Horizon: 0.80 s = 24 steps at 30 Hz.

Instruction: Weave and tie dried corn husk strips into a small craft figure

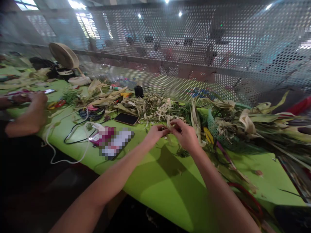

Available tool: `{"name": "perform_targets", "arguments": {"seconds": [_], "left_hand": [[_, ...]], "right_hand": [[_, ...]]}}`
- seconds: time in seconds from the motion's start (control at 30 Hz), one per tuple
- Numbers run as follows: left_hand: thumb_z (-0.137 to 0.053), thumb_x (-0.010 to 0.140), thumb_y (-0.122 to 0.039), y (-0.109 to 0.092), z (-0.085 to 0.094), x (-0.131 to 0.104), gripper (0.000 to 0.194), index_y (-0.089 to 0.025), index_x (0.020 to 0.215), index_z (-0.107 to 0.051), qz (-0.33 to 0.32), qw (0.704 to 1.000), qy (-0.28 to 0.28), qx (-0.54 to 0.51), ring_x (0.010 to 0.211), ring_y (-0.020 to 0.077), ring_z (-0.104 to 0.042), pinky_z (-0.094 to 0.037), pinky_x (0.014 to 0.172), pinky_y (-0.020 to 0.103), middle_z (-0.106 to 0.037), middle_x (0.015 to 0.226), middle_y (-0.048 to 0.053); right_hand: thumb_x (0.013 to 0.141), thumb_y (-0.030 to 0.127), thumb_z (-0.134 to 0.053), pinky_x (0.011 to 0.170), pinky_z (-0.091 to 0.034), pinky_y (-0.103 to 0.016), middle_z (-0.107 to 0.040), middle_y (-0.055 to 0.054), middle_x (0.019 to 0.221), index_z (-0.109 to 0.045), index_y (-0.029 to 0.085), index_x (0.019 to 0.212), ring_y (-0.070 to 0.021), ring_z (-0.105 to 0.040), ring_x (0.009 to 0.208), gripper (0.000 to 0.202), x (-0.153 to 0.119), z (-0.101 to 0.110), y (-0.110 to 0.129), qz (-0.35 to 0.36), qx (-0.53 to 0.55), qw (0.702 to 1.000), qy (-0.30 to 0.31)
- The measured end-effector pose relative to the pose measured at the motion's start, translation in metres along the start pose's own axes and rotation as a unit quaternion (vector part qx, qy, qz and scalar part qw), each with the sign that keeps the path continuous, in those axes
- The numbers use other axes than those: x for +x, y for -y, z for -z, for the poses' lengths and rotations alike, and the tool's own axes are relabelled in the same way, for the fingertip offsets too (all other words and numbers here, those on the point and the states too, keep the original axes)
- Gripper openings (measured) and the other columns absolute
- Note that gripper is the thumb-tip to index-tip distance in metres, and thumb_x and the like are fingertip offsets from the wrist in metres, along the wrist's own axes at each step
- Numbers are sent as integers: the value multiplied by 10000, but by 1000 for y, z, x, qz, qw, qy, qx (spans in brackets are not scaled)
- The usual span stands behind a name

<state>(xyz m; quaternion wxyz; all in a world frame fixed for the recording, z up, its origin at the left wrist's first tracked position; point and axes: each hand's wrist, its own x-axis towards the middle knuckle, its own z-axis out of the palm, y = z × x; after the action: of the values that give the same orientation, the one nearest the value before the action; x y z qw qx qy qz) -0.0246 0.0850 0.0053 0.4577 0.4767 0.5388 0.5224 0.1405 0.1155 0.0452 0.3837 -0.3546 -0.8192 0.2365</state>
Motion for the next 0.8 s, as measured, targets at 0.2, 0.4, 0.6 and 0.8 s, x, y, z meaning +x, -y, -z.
{"name": "perform_targets", "arguments": {"seconds": [0.2, 0.4, 0.6, 0.8], "left_hand": [[-688, 710, -308, -5, 3, -2, 179, -149, 737, -610, -29, 993, -42, 106, 553, 86, -426, -289, 543, 230, -520, 599, -42], [-722, 694, -338, -2, 5, -1, 252, -142, 809, -613, -46, 990, -41, 128, 594, 95, -445, -326, 578, 229, -550, 645, -33], [-697, 708, -284, -6, 4, -4, 184, -148, 797, -609, -51, 980, -48, 186, 622, 107, -464, -321, 598, 238, -570, 669, -20], [-681, 701, -231, -12, 4, -8, 131, -160, 789, -616, -65, 968, -57, 234, 622, 121, -476, -324, 608, 249, -590, 686, -7]], "right_hand": [[870, 302, -614, 662, -456, -253, -734, -31, 835, -737, 220, 868, -170, -656, 730, 148, -2, 2, 7, 72, -112, 991, 18], [909, 286, -573, 677, -438, -263, -730, -47, 865, -742, 225, 891, -178, -656, 768, 180, -3, 0, 7, 131, -199, 971, 9], [888, 216, -548, 641, -401, -269, -723, -53, 848, -725, 205, 813, -173, -635, 739, 193, -3, -1, 9, 149, -258, 954, 18], [869, 209, -551, 612, -379, -269, -709, -56, 820, -717, 203, 792, -167, -608, 712, 183, -4, -2, 7, 144, -271, 951, 39]]}}
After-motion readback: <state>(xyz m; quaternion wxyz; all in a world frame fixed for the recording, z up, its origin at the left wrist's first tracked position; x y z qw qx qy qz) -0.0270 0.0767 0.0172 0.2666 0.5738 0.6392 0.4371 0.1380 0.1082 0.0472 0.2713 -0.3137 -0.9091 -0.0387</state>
